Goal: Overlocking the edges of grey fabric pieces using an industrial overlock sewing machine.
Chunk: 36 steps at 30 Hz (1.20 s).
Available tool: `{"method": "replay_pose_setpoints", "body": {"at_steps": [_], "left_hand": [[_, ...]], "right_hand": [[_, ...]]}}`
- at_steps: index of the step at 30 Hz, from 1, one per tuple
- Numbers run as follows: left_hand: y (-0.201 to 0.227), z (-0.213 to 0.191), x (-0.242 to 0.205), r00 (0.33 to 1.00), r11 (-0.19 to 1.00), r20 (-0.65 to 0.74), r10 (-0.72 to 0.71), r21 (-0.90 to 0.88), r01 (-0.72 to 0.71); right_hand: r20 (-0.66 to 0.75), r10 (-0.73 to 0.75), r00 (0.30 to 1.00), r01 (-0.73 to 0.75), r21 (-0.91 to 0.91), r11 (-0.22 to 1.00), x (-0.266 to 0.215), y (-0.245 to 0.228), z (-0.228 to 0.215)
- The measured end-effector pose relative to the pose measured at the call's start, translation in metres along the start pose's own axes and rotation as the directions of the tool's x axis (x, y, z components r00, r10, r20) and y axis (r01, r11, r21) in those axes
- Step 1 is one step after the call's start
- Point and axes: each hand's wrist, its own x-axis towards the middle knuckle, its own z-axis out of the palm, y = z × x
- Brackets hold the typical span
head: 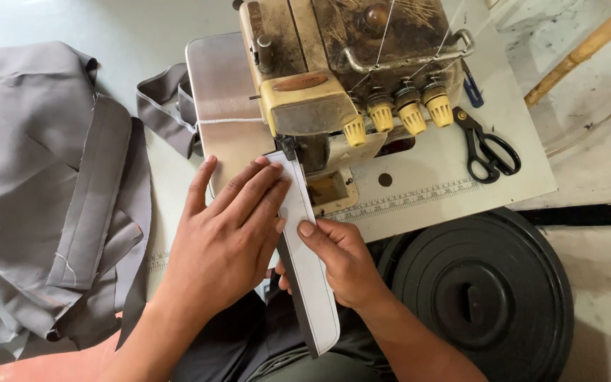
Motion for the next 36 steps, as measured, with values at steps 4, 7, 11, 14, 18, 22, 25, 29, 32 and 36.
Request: {"method": "replay_pose_setpoints", "body": {"at_steps": [4,7,11,14,18,22,25,29,32,36], "left_hand": [[-0.007,0.004,0.003,1.0,1.0,-0.031,0.007,0.003,-0.007],[-0.01,0.005,0.006,0.999,0.999,-0.032,0.003,0.033,-0.002],[-0.013,0.009,0.005,0.999,0.999,-0.027,0.031,0.044,-0.03],[-0.011,0.007,0.005,0.99,0.994,-0.091,0.111,-0.011,-0.113],[-0.005,0.002,0.006,0.974,0.977,-0.156,0.164,-0.11,-0.182],[-0.005,0.001,0.007,0.968,0.974,-0.171,0.184,-0.1,-0.203],[-0.005,0.002,0.008,0.963,0.966,-0.175,0.207,-0.12,-0.229],[-0.005,0.004,0.009,0.959,0.961,-0.173,0.224,-0.122,-0.247],[-0.005,0.004,0.011,0.959,0.959,-0.196,0.202,-0.158,-0.234],[-0.009,0.004,0.014,0.959,0.938,-0.167,0.23,-0.225,-0.264]], "right_hand": [[-0.038,-0.023,0.999,0.019,-0.103,0.995,-0.002,-0.003,0.005],[0.011,-0.122,0.992,0.123,-0.175,0.977,-0.003,-0.008,0.009],[-0.093,-0.05,0.994,0.038,-0.134,0.99,-0.004,-0.002,0.009],[-0.082,-0.074,0.994,0.059,-0.172,0.983,-0.004,-0.004,0.01],[-0.091,-0.051,0.995,0.033,-0.187,0.982,-0.008,-0.006,0.011],[-0.066,-0.089,0.994,0.072,-0.216,0.974,-0.006,-0.009,0.012],[0.049,-0.239,0.97,0.239,-0.38,0.894,-0.007,-0.021,0.016],[0.004,-0.286,0.958,0.253,-0.479,0.841,0.002,0.002,-0.005],[-0.026,-0.319,0.947,0.259,-0.525,0.811,0.004,0.005,-0.004],[-0.009,-0.203,0.979,0.195,-0.245,0.95,0.005,-0.001,0.003]]}}
